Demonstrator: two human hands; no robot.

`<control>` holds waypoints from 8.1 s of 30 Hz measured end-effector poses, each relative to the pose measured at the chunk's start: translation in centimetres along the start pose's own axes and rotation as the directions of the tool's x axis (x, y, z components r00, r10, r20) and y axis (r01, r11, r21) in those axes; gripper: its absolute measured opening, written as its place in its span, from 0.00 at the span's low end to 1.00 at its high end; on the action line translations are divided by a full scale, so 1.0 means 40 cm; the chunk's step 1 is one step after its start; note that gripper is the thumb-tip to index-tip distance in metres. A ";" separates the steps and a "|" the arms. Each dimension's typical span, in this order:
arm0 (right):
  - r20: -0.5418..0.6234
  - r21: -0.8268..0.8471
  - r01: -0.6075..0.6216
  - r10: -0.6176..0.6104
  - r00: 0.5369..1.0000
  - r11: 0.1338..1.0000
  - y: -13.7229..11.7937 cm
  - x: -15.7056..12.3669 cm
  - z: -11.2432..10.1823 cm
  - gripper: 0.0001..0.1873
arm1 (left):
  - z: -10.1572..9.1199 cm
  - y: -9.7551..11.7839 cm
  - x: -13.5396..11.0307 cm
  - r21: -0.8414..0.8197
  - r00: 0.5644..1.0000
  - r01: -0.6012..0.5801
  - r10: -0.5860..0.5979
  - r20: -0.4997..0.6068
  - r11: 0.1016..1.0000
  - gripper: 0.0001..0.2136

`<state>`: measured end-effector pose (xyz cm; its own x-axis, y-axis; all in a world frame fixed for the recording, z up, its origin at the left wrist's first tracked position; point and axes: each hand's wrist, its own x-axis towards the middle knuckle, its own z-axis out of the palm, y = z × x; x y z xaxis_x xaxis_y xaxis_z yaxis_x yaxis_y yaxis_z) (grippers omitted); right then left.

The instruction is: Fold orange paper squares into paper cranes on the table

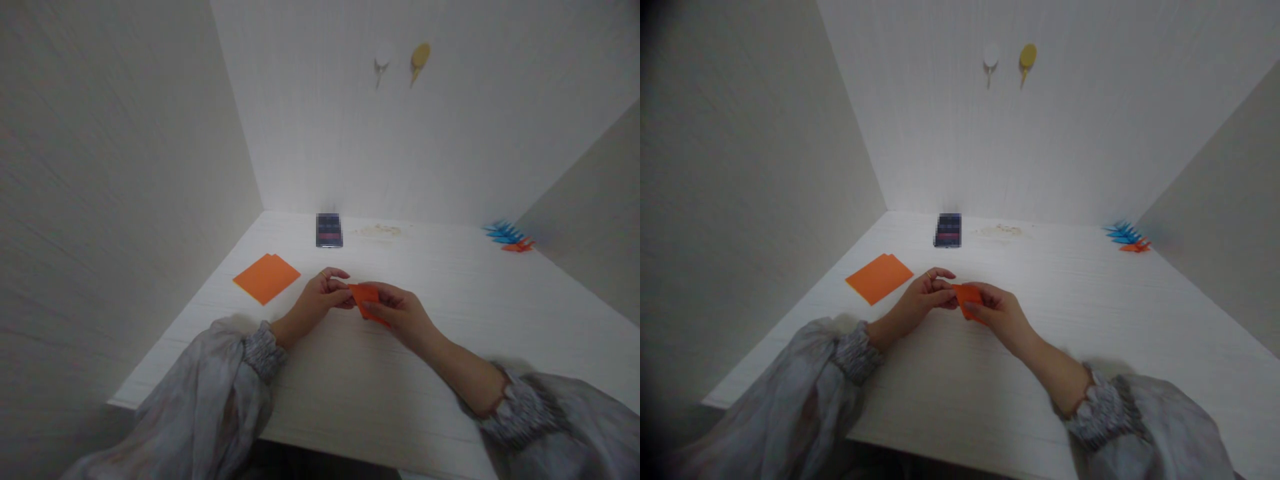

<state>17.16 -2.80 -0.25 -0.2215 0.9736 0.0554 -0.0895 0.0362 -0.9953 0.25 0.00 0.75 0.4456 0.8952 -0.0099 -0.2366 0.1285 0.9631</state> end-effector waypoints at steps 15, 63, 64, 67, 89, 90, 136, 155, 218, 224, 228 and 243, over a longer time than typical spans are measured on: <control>-0.007 -0.080 0.068 -0.069 0.998 0.994 -0.012 -0.016 0.004 0.15 | -0.005 -0.002 -0.002 -0.016 1.000 -0.015 0.015 0.008 1.000 0.08; -0.029 0.033 -0.080 0.081 0.996 0.996 0.014 0.012 0.011 0.10 | -0.010 -0.020 -0.002 0.345 0.975 -0.200 0.222 -0.023 0.917 0.08; -0.011 0.028 -0.112 0.113 0.994 0.993 0.014 0.013 0.011 0.11 | -0.011 -0.021 -0.003 0.372 0.973 -0.205 0.230 -0.024 0.905 0.08; -0.007 -0.009 -0.148 0.148 0.989 0.989 0.010 0.013 0.011 0.11 | -0.014 -0.022 -0.003 0.429 0.971 -0.208 0.239 -0.020 0.879 0.09; -0.056 -0.153 -0.142 0.135 0.989 0.978 -0.008 0.009 0.018 0.11 | -0.002 -0.011 0.000 0.214 0.994 -0.110 0.110 0.009 0.971 0.15; -0.052 -0.159 -0.140 0.133 0.990 0.977 -0.009 0.009 0.018 0.11 | -0.002 -0.011 0.000 0.217 0.993 -0.113 0.113 0.010 0.970 0.15; 0.040 -0.194 -0.150 0.161 0.986 0.969 -0.004 0.016 -0.009 0.11 | -0.007 -0.009 0.002 0.127 0.996 -0.062 0.069 -0.055 0.990 0.18; 0.047 -0.539 -0.057 0.097 0.994 0.840 -0.013 0.011 0.003 0.10 | -0.008 -0.014 -0.001 0.124 1.000 -0.015 0.016 -0.006 0.992 0.20; -0.068 -0.676 0.065 -0.150 0.986 0.734 -0.020 0.002 0.003 0.09 | 0.001 -0.028 0.001 0.299 0.981 -0.191 0.170 0.095 0.935 0.32; -0.082 -0.647 0.053 -0.138 0.987 0.761 -0.007 0.008 -0.003 0.09 | -0.009 -0.035 0.008 0.265 0.981 -0.194 0.179 0.078 0.945 0.27; -0.056 -0.599 0.075 -0.135 0.989 0.797 -0.007 0.011 -0.004 0.06 | -0.009 -0.033 0.010 0.218 0.976 -0.207 0.187 0.107 0.954 0.26; -0.111 -0.534 0.015 -0.088 0.990 0.846 -0.010 0.017 -0.006 0.09 | -0.010 -0.033 0.011 0.149 0.988 -0.125 0.110 0.104 0.981 0.31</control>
<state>17.27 -2.10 0.16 -0.1040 0.9856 0.1333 0.4392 0.1658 -0.8830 0.44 0.39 -0.64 0.5042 0.8546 0.1242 -0.1595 -0.0492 0.9860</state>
